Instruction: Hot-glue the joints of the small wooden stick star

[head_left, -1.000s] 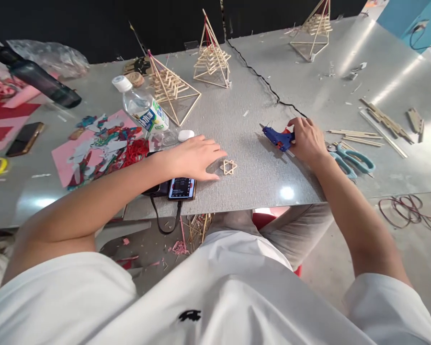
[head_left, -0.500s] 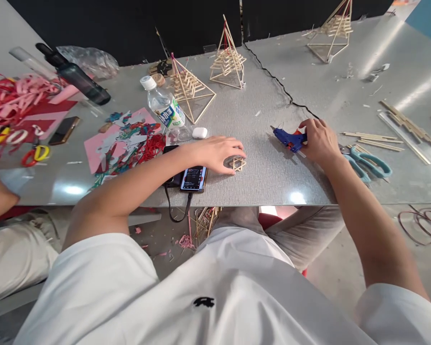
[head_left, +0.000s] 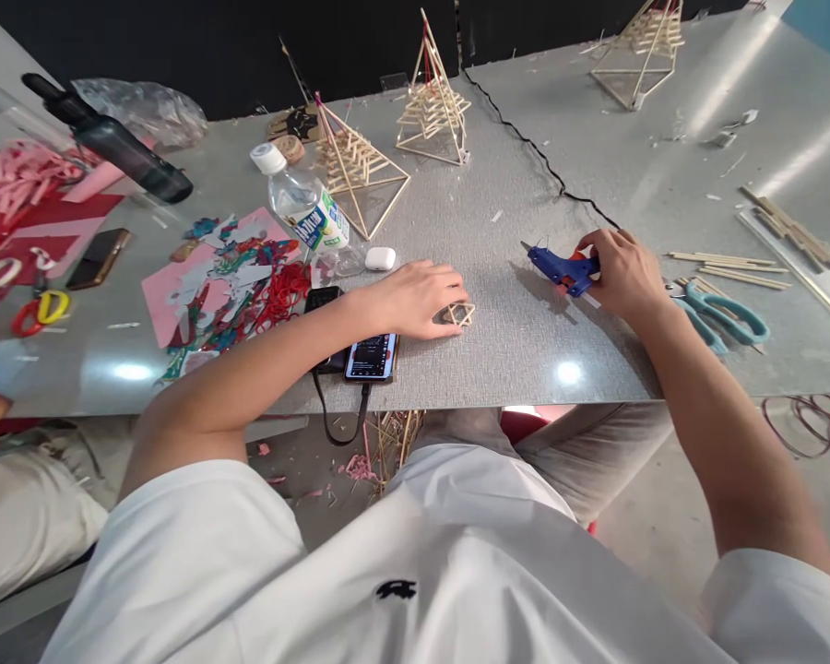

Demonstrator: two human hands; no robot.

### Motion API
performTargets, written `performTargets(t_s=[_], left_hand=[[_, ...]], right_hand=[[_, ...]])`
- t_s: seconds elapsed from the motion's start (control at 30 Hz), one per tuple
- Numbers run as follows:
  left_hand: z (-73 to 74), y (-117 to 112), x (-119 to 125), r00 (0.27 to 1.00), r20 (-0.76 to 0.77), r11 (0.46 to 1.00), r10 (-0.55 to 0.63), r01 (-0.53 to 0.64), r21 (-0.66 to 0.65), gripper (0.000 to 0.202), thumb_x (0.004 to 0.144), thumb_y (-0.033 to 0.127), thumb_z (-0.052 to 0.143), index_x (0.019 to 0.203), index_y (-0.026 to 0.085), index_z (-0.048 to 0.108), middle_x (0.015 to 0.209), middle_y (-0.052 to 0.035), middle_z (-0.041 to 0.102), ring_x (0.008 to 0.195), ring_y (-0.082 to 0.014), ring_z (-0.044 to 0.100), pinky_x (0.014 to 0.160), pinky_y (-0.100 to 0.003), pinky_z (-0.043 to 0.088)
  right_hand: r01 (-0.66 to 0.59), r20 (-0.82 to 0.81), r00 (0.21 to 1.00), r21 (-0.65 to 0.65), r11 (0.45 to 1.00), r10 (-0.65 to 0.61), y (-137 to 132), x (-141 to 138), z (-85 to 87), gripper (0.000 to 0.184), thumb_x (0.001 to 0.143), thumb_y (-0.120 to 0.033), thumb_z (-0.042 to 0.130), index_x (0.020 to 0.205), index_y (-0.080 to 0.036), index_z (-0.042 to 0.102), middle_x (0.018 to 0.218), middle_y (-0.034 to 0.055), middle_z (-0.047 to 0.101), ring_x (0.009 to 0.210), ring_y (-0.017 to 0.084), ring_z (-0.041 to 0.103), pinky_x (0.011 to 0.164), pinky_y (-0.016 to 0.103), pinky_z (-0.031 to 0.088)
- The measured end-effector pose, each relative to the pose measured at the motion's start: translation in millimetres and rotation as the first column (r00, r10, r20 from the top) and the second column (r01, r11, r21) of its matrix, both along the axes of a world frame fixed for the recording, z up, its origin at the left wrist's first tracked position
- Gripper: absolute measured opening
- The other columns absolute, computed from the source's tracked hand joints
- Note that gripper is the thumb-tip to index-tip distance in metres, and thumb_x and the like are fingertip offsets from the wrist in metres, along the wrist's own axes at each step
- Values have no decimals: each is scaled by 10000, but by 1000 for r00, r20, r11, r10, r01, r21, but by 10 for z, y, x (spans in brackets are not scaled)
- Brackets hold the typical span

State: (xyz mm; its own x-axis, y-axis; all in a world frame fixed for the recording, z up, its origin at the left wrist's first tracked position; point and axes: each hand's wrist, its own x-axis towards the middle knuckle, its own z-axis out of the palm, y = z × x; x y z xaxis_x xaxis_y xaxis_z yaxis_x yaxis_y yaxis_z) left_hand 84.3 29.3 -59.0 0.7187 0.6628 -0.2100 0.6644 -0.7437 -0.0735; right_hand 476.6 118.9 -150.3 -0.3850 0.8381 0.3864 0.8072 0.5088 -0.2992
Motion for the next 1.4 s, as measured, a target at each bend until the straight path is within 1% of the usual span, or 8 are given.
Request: performTargets(t_s=[0.1, 0.2, 0.27, 0.37, 0.5, 0.73, 0.97, 1.4], left_hand=[[-6, 29, -36, 999, 26, 1000, -22, 22, -6, 547, 1134, 594, 727, 1463, 159, 772, 1440, -146, 804, 1309, -329, 724, 1101, -444, 509], [-15, 81, -102, 995, 85, 997, -55, 59, -44, 592, 1132, 626, 717, 1499, 163, 754, 1492, -145, 795, 1345, -331, 720, 1134, -450, 513], [-21, 119, -155, 989, 133, 996, -64, 71, -52, 574, 1165, 601, 653, 1526, 163, 736, 1537, -150, 784, 1373, -333, 716, 1157, -457, 516], [-28, 175, -231, 981, 187, 999, -41, 47, -24, 494, 1199, 518, 549, 1494, 171, 742, 1512, -154, 795, 1354, -324, 722, 1168, -456, 522], [-13, 234, -256, 984, 174, 998, -31, 39, -46, 461, 1168, 567, 616, 1438, 217, 749, 1432, -120, 816, 1322, -307, 729, 1174, -433, 515], [82, 227, -46, 996, 52, 987, -67, 74, -144, 627, 1034, 652, 841, 1496, 244, 727, 1472, -104, 789, 1355, -331, 719, 1103, -411, 507], [16, 239, -40, 992, 121, 985, -24, 44, -169, 546, 1030, 597, 840, 1414, 231, 713, 1429, -107, 781, 1297, -312, 736, 1068, -398, 513], [-27, 206, -84, 985, 169, 981, 42, -8, -194, 393, 1057, 530, 794, 1259, 210, 689, 1368, -119, 777, 1236, -316, 735, 1058, -429, 503]], right_hand=[[-27, 3, 1000, 21, 999, 27, -48, -8, 55, 451, 933, -575, 873, 1242, -281, 724, 1137, 172, 833, 1124, 399, 742, 772, 457, 510], [-141, 9, 990, 29, 990, 140, -127, -38, 146, 330, 973, -549, 784, 1146, -271, 744, 1060, 145, 833, 1032, 351, 752, 759, 432, 509], [-254, 22, 967, 19, 967, 254, -202, -94, 216, 252, 1025, -522, 696, 1045, -274, 742, 995, 118, 829, 952, 310, 754, 766, 421, 517], [-337, 66, 940, -2, 942, 336, -324, -221, 298, 308, 1068, -530, 650, 890, -283, 695, 853, 71, 785, 813, 253, 716, 707, 391, 464], [-335, 118, 937, 32, 942, 329, -425, -362, 342, 416, 1080, -583, 649, 793, -282, 648, 739, 47, 723, 744, 235, 680, 651, 388, 383], [-300, 142, 944, 1, 954, 297, -430, -369, 369, 477, 1112, -637, 588, 786, -291, 627, 720, 42, 689, 750, 236, 665, 661, 397, 410], [-291, 113, 951, 27, 956, 286, -444, -364, 375, 480, 1106, -646, 609, 783, -291, 616, 711, 35, 676, 741, 234, 663, 652, 401, 401], [-212, 124, 966, -133, 968, 229, -422, -340, 405, 522, 1053, -757, 664, 779, -316, 618, 753, 50, 669, 832, 281, 698, 729, 447, 499]])
